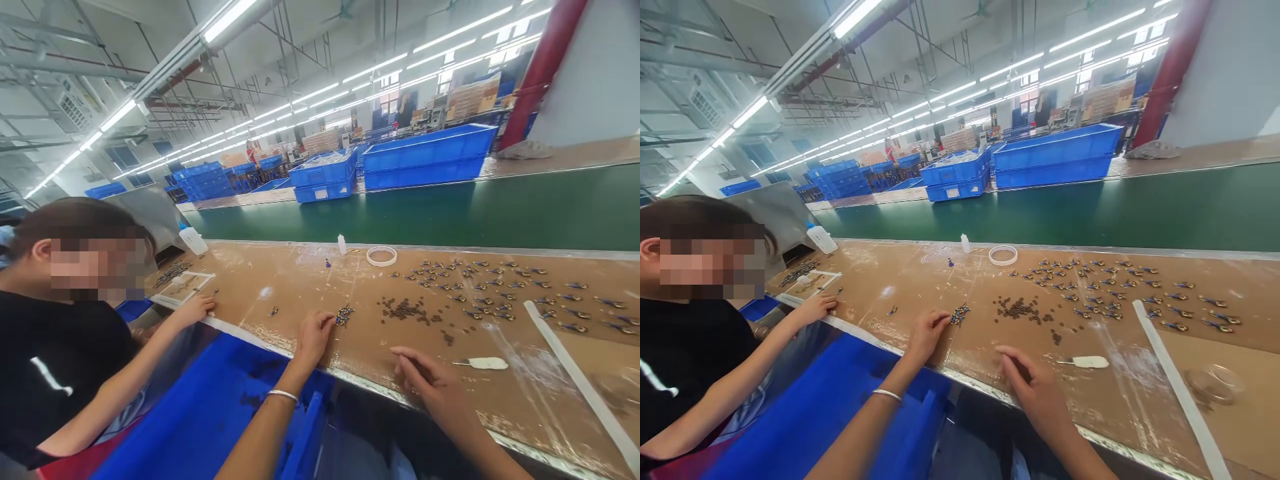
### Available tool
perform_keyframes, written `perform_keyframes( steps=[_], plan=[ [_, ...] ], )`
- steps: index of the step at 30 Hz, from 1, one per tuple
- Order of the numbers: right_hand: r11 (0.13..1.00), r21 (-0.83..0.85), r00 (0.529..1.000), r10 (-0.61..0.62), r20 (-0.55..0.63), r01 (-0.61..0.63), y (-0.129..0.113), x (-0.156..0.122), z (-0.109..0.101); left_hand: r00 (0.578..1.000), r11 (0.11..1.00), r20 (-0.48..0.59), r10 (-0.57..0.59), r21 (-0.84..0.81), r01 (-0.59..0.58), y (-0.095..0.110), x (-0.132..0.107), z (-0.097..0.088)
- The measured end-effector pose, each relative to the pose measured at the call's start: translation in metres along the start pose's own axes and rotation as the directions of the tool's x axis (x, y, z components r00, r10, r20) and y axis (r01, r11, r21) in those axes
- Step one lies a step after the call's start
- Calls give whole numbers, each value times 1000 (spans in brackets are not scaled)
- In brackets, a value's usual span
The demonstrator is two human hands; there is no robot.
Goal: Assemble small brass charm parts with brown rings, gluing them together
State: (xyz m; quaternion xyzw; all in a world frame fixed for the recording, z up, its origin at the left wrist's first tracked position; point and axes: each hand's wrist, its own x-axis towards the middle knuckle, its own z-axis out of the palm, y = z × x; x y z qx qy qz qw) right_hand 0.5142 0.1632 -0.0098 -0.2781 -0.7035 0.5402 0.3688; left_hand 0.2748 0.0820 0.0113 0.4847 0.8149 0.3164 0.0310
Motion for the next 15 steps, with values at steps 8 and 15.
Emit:
perform_keyframes(
  steps=[8,15],
  plan=[
    [1000,3,998,-3,68,2,-1,0,5,995,978,87,-38,207,20,12,12,1],
    [995,-52,996,-77,55,80,-11,0,-1,986,944,152,-76,329,22,21,30,-7]
  ],
)
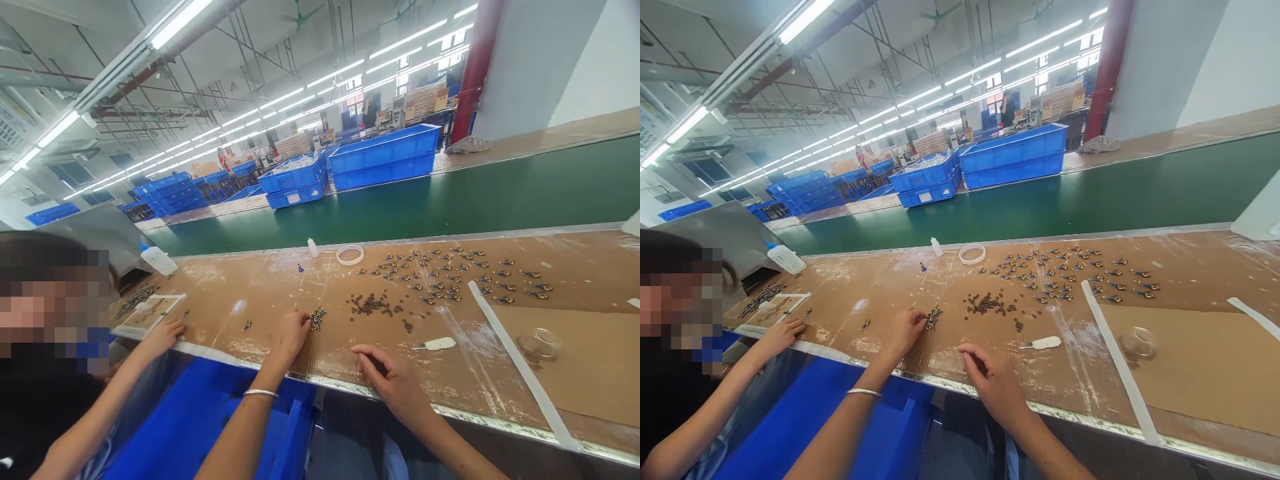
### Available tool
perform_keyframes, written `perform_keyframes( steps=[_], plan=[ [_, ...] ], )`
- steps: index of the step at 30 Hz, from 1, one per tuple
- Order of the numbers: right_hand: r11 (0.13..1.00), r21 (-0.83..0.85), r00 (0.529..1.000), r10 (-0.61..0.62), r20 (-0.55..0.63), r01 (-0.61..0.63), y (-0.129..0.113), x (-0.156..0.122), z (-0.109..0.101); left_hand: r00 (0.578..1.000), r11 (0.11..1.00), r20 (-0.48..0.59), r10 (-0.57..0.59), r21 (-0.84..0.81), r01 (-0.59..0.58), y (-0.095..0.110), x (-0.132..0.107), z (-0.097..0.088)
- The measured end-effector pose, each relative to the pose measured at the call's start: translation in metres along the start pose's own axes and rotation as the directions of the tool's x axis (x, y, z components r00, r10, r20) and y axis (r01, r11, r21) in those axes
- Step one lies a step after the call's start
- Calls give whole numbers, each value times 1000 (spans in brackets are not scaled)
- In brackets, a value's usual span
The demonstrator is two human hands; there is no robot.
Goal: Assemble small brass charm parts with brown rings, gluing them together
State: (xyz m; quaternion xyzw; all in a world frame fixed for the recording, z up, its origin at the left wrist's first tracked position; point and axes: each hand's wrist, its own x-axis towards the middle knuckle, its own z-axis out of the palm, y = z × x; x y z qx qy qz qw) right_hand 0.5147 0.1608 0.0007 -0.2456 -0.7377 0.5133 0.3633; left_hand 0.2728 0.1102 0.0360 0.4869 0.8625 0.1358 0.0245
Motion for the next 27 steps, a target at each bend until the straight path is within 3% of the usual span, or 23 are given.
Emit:
perform_keyframes(
  steps=[6,10,15,21,27],
  plan=[
    [999,-29,999,-37,-12,36,-5,1,-2,995,995,-28,95,8,-95,19,-1,-3],
    [997,-24,997,-69,-21,68,-6,2,-3,965,965,-27,260,-27,-261,50,-5,19],
    [996,15,996,-83,-43,84,-6,4,-4,934,937,-69,349,8,-350,72,-1,46],
    [989,140,994,-33,-100,47,-5,2,-7,887,894,-109,448,77,-442,72,-3,50],
    [934,355,955,142,-259,-43,2,1,-13,852,868,-165,496,79,-490,56,-42,36]
  ],
)
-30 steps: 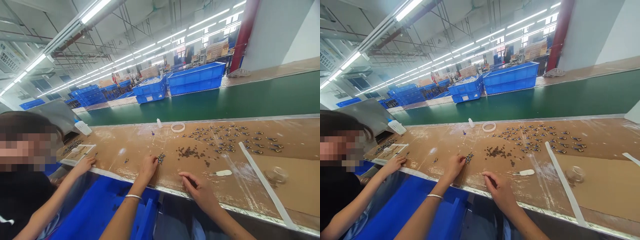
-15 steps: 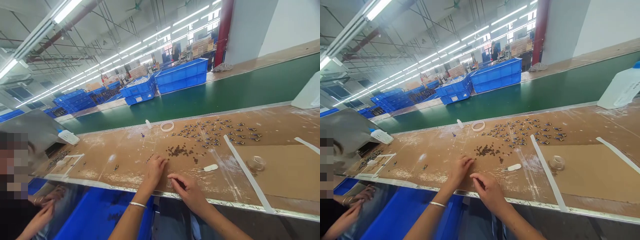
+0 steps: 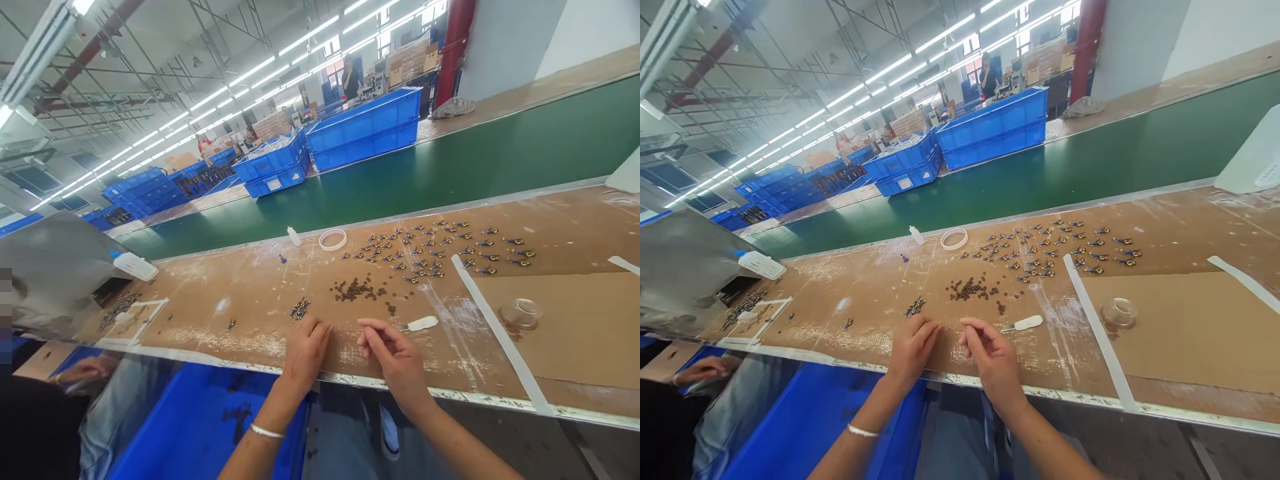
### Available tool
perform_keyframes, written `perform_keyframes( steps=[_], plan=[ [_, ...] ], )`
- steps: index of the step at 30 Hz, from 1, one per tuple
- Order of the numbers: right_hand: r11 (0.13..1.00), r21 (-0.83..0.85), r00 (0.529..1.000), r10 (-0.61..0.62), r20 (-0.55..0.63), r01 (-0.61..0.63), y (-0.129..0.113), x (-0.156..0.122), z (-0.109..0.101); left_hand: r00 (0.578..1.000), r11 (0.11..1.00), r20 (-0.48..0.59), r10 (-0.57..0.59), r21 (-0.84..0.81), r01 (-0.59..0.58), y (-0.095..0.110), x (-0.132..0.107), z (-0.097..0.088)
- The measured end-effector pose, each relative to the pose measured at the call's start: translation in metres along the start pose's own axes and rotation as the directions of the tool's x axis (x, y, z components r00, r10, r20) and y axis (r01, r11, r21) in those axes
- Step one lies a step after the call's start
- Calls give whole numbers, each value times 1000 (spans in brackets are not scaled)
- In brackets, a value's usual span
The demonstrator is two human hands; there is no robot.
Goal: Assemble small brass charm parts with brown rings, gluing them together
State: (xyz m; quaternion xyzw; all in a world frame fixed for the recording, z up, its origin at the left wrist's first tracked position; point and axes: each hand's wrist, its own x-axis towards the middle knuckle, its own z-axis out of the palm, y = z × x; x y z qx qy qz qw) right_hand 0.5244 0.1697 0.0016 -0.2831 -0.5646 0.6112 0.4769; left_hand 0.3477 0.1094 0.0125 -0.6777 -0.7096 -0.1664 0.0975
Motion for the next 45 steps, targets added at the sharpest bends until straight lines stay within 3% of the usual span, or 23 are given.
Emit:
perform_keyframes(
  steps=[5,14,21,24,27,30,33,37,45],
  plan=[
    [994,91,998,57,-28,-54,-2,1,-2,996,987,-35,86,-134,-90,4,-28,-8],
    [991,111,997,79,-21,-76,-6,-2,-2,988,968,-142,-57,-250,20,9,-49,-10],
    [995,91,999,36,-8,-35,-5,-2,-1,985,971,-165,-52,-240,11,16,-49,-7],
    [996,82,1000,31,2,-31,-4,-3,-1,978,970,-189,-84,-239,37,5,-48,-6],
    [997,69,1000,24,13,-25,-3,-4,-1,943,962,-231,-239,-190,197,-24,-37,-7],
    [999,47,1000,18,19,-19,-2,-4,-1,909,918,-136,-393,-116,379,-55,-17,-9],
    [999,33,1000,10,24,-11,-1,-4,-1,908,908,-45,-417,-67,413,-71,2,-12],
    [1000,26,999,9,37,-10,-1,-4,-1,906,907,61,-418,-29,420,-69,13,-16],
    [999,32,998,19,60,-21,-1,-2,0,855,869,172,-490,16,495,-62,24,-21]
  ],
)
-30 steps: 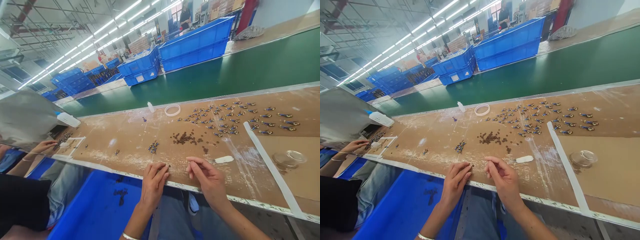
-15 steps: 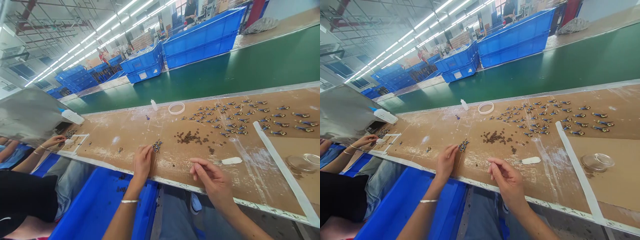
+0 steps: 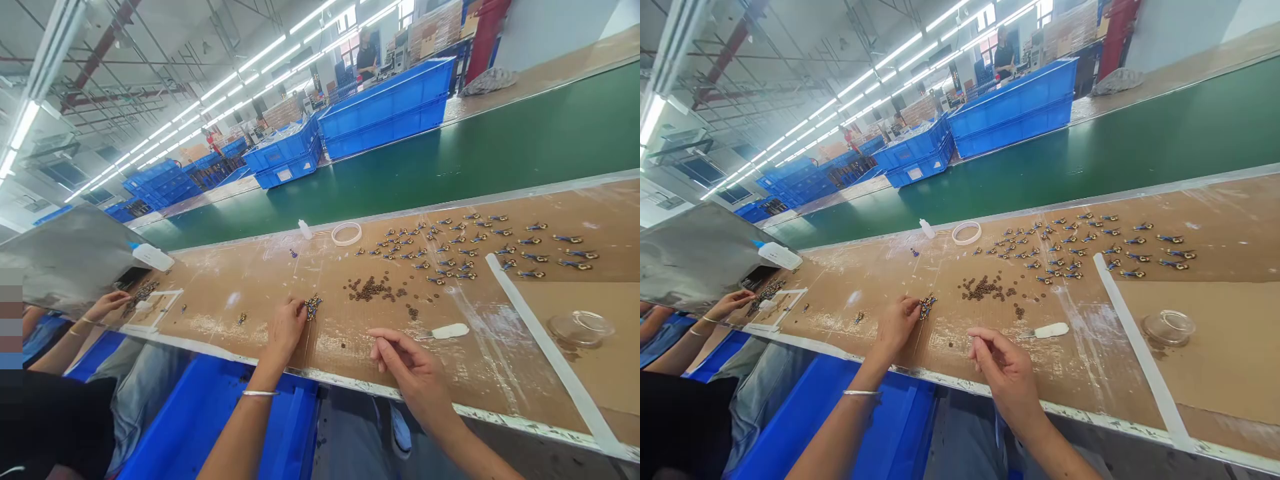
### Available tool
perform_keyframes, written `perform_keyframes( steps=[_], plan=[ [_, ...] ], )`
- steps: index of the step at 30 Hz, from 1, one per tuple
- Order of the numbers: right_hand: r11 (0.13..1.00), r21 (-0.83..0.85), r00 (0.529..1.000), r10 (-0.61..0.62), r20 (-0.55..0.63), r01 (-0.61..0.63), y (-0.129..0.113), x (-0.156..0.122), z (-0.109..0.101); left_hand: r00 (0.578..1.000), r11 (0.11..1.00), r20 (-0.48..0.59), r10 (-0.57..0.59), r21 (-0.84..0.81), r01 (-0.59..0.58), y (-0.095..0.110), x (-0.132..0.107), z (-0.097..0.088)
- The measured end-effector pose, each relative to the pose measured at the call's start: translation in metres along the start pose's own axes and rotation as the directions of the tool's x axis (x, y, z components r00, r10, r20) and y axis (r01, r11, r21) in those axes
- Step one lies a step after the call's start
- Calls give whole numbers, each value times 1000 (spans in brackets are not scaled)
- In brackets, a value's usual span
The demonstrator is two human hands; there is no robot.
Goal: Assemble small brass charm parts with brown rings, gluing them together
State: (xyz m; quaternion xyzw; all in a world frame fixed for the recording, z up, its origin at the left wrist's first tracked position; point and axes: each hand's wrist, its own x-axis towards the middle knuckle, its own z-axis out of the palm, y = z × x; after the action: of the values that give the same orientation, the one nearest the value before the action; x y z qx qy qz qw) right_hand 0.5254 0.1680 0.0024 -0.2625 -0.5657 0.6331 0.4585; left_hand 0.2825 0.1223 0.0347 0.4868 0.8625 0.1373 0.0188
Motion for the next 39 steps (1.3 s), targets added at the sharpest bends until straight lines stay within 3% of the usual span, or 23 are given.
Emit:
perform_keyframes(
  steps=[4,8,13,15,19,21,24,27,30,34,37,39],
  plan=[
    [1000,7,1000,29,4,-29,4,0,1,998,997,8,-61,-55,62,4,10,-4],
    [998,11,998,61,13,-61,6,-1,1,990,968,-15,-142,-212,135,10,14,-13],
    [999,-21,999,33,23,-33,4,0,4,993,841,27,-118,-530,114,38,-11,-26],
    [1000,-17,1000,0,13,0,0,-1,4,995,751,67,-76,-652,102,57,-26,-28],
    [995,-23,995,-94,-23,94,-18,-12,-9,973,387,231,-24,-895,222,94,-48,-28],
    [980,-80,981,-186,-57,181,-29,-22,-25,957,286,290,13,-918,274,109,-52,-26],
    [933,-206,937,-325,-127,296,-42,-38,-61,945,309,321,63,-907,288,131,-52,-20],
    [872,-363,880,-422,-218,328,-48,-51,-106,955,404,278,100,-889,216,158,-47,-13],
    [845,-488,798,-442,-410,217,-52,-55,-153,961,493,215,176,-864,102,196,-40,-9],
    [864,-498,639,-423,-643,71,-55,-41,-200,908,582,236,346,-813,-11,251,-32,-2],
    [865,-496,627,-426,-652,73,-54,-23,-219,871,583,282,402,-813,-6,280,-25,7],
    [856,-511,650,-431,-626,76,-51,-14,-224,858,496,325,397,-863,97,294,-21,12]
  ],
)
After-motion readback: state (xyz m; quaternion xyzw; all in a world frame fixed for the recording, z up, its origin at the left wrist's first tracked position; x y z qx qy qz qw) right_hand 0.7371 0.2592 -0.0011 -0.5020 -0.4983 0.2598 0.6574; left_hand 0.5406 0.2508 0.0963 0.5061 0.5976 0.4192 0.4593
